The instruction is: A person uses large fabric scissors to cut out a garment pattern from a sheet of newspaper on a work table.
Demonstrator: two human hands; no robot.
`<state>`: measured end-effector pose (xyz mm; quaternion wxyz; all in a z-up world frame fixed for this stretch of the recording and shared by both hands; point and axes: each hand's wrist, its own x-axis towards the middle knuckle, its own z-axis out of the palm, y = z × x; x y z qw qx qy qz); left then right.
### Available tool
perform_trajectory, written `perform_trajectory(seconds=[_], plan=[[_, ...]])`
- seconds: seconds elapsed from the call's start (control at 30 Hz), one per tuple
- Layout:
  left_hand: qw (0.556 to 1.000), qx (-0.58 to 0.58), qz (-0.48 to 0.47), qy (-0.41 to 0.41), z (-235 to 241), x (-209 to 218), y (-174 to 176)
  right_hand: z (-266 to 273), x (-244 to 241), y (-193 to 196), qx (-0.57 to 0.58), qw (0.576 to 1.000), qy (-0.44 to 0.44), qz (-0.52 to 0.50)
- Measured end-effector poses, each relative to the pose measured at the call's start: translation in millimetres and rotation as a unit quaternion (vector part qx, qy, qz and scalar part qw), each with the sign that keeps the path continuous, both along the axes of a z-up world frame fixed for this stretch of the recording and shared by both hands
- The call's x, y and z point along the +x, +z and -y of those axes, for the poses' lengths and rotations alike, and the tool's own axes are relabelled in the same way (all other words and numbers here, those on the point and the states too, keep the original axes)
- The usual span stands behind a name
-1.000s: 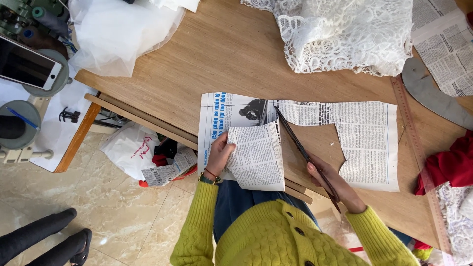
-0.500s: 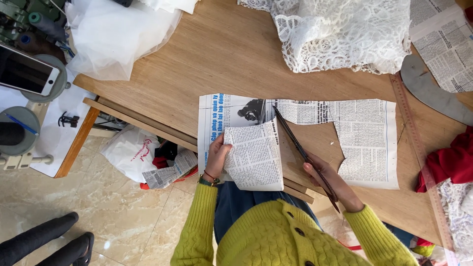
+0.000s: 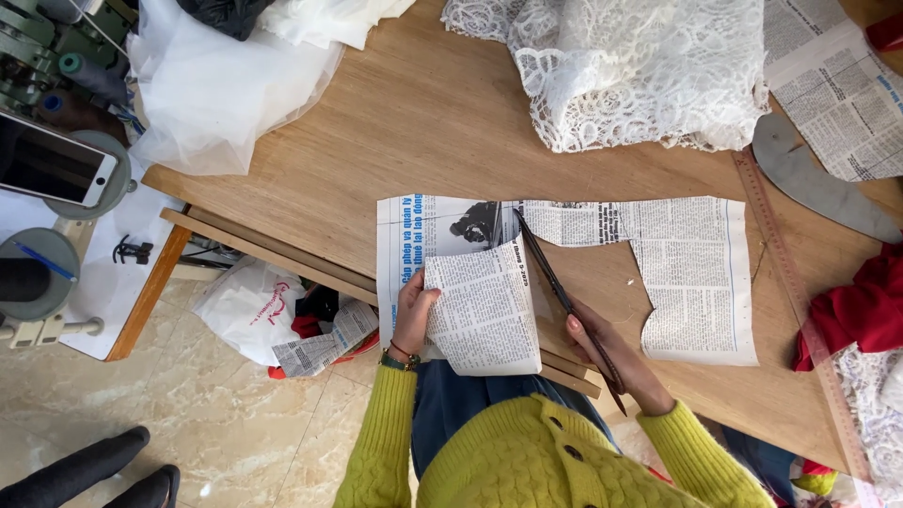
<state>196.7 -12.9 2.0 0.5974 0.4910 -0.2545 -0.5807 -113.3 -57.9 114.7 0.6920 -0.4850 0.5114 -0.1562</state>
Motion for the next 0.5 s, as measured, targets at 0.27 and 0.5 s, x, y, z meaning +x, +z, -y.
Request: perform_trajectory(seconds=[0.27,0.5], plan=[[1.000,-0.007,-0.013,0.012,-2.9,2.0,-15.4,0.8,7.5,16.5,-0.003,1.000,-0.010,-0.019],[1.000,-0.013,-0.023,0.011,-3.1,5.3,-39.0,-5.1,9.1,-2.4,-0.002,0.999,-0.041,0.006]])
